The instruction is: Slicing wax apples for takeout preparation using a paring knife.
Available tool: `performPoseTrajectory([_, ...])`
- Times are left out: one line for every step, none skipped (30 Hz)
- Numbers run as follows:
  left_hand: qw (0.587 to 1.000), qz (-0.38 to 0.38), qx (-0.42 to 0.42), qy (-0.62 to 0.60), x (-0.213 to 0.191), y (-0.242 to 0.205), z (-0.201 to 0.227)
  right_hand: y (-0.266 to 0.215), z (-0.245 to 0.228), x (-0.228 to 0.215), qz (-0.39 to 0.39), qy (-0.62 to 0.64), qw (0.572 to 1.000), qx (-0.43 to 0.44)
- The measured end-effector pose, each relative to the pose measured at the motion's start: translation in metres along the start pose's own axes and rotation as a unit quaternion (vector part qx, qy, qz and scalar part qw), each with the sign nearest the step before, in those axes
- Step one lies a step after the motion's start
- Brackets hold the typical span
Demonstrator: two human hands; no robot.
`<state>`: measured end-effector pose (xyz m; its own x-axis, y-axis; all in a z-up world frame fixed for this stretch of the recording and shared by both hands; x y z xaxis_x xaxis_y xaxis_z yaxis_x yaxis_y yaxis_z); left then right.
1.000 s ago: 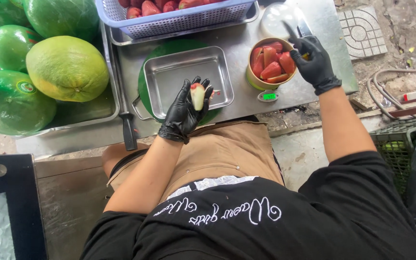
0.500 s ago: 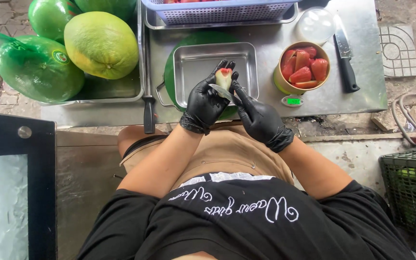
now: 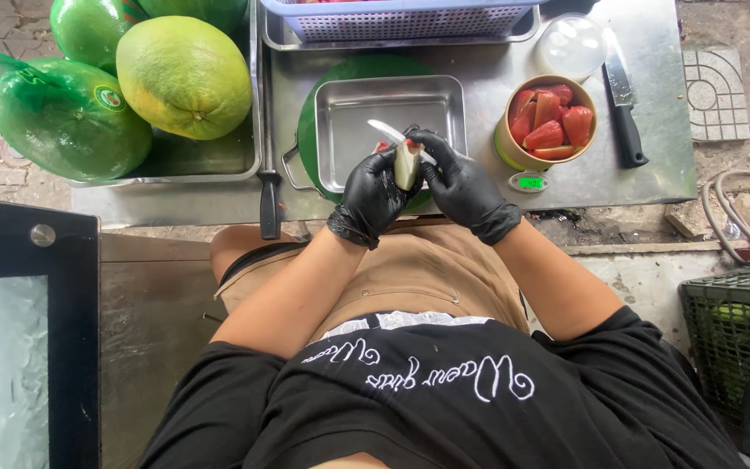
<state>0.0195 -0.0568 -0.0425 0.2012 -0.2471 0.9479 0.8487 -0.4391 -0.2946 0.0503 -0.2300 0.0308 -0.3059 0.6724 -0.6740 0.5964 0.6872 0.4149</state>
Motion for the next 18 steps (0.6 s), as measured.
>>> performPoseTrajectory([1.0, 0.0, -0.001, 0.001, -0.004, 0.002, 0.0, 0.001, 0.005, 0.002, 0.002, 0.0, 1.0, 0.001])
performPoseTrajectory([1.0, 0.011, 0.003, 0.008, -0.007, 0.003, 0.0, 0.001, 0.01, 0.004, 0.011, 0.058, 0.998, 0.022])
performPoseTrajectory([1.0, 0.022, 0.008, 0.016, -0.01, 0.005, 0.001, 0.002, 0.015, 0.006, 0.021, 0.115, 0.992, 0.043])
performPoseTrajectory([1.0, 0.021, 0.007, 0.018, -0.004, 0.004, 0.003, 0.001, 0.025, 0.009, 0.023, 0.115, 0.992, 0.043])
performPoseTrajectory([0.999, 0.033, 0.021, 0.033, 0.0, 0.001, 0.004, -0.002, 0.035, 0.013, 0.03, 0.178, 0.981, 0.076])
performPoseTrajectory([0.997, 0.044, 0.036, 0.049, 0.005, -0.001, 0.005, -0.005, 0.044, 0.017, 0.038, 0.24, 0.964, 0.107])
performPoseTrajectory([0.997, 0.043, 0.033, 0.05, -0.013, 0.005, 0.011, -0.006, 0.047, 0.015, 0.041, 0.239, 0.964, 0.109])
performPoseTrajectory([0.994, 0.068, 0.073, 0.05, -0.032, 0.011, 0.017, -0.006, 0.049, 0.012, 0.045, 0.195, 0.978, 0.057])
performPoseTrajectory([0.988, 0.092, 0.111, 0.05, -0.05, 0.019, 0.022, -0.007, 0.052, 0.008, 0.05, 0.148, 0.988, 0.006])
performPoseTrajectory([0.989, 0.09, 0.105, 0.052, -0.047, 0.014, 0.024, -0.013, 0.063, 0.012, 0.054, 0.145, 0.988, 0.009])
performPoseTrajectory([0.974, 0.09, 0.171, 0.12, -0.044, 0.009, 0.026, -0.02, 0.074, 0.018, 0.01, 0.063, 0.998, 0.017])
performPoseTrajectory([0.95, 0.088, 0.235, 0.186, -0.041, 0.003, 0.029, -0.027, 0.085, 0.023, -0.034, -0.018, 0.999, 0.026])
performPoseTrajectory([0.951, 0.086, 0.23, 0.188, -0.03, 0.001, 0.026, -0.026, 0.078, 0.021, -0.031, -0.02, 0.999, 0.03])
performPoseTrajectory([0.898, 0.114, 0.273, 0.324, -0.018, -0.003, 0.023, -0.025, 0.07, 0.019, 0.021, 0.04, 0.998, 0.034])
performPoseTrajectory([0.824, 0.139, 0.312, 0.452, -0.006, -0.007, 0.021, -0.023, 0.063, 0.018, 0.071, 0.1, 0.992, 0.036])
performPoseTrajectory([0.825, 0.136, 0.308, 0.454, 0.011, -0.014, 0.016, -0.02, 0.058, 0.016, 0.074, 0.099, 0.992, 0.039])
performPoseTrajectory([0.751, 0.111, 0.328, 0.563, 0.028, -0.024, 0.009, -0.018, 0.054, 0.016, 0.098, 0.25, 0.956, 0.12])
performPoseTrajectory([0.663, 0.083, 0.342, 0.661, 0.044, -0.034, 0.002, -0.017, 0.049, 0.017, 0.119, 0.393, 0.89, 0.197])
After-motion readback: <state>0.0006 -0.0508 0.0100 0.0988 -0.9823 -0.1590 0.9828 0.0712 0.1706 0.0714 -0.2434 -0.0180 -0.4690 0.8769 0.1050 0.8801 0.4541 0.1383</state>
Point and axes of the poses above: each hand's wrist, its own y-axis towards the middle knuckle, its own x-axis out of the palm, z = x × y, the point moved 1 cm from there along y, towards the middle knuckle, and after that the axes turned 12 degrees about -x, right-handed, at the moved point
